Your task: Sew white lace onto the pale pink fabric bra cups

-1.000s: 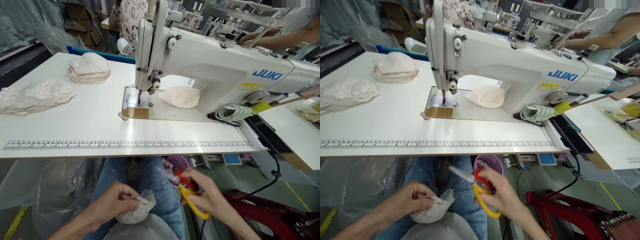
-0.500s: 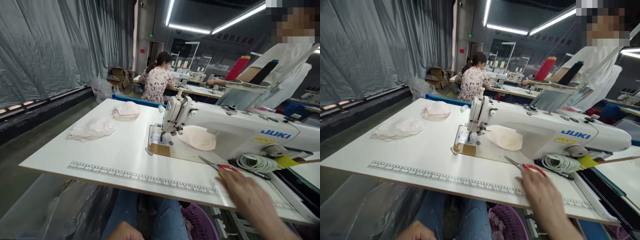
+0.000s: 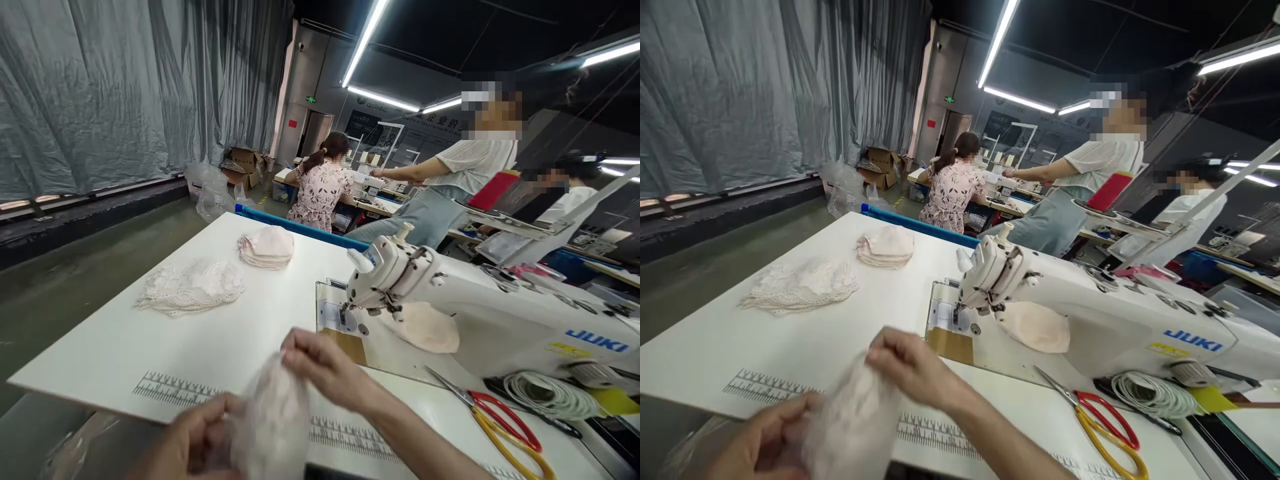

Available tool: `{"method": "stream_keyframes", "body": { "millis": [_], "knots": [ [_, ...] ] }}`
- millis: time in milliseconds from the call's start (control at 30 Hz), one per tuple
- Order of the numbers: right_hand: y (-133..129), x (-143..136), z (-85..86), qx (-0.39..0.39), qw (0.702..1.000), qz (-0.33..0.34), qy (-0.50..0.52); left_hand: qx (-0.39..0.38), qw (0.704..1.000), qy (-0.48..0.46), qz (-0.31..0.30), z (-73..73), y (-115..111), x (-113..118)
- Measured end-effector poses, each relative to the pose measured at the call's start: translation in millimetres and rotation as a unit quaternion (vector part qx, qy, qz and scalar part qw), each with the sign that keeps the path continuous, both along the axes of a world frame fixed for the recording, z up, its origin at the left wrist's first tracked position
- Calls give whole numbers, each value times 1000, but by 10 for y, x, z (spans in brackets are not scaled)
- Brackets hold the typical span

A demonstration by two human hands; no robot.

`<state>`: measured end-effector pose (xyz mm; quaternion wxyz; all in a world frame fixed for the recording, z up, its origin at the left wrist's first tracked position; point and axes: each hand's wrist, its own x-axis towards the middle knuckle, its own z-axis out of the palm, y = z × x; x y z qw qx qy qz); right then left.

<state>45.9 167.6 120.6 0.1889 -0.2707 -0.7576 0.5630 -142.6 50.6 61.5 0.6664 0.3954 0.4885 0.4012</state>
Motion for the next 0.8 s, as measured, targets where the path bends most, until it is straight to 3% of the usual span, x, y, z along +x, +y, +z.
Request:
{"method": "stream_keyframes", "body": {
  "millis": [100,200,267,367,467,533,633,700,800],
  "knots": [
    [581,-351,27,15,986,-145,79,46,993,34,101,314,562,-368],
    [1246,-679,13,31,968,-227,104,129,982,72,114,633,1347,-623],
    [1714,-860,-5,48,955,-277,99,186,956,174,149,735,1899,-714],
    [2371,-1054,-82,72,933,-346,67,197,932,247,176,693,2645,-796],
    [2840,-1161,-252,98,914,-393,18,198,901,336,190,498,3184,-853],
    [2997,-1189,-385,117,906,-407,-16,196,872,404,194,347,3388,-865],
    [3012,-1171,-511,152,894,-419,-47,210,828,487,184,207,3462,-858],
    [2913,-1130,-510,185,884,-427,-42,234,799,527,173,232,3372,-877],
    [2625,-1069,-427,241,885,-397,-12,274,766,563,145,431,3030,-981]
  ]
}}
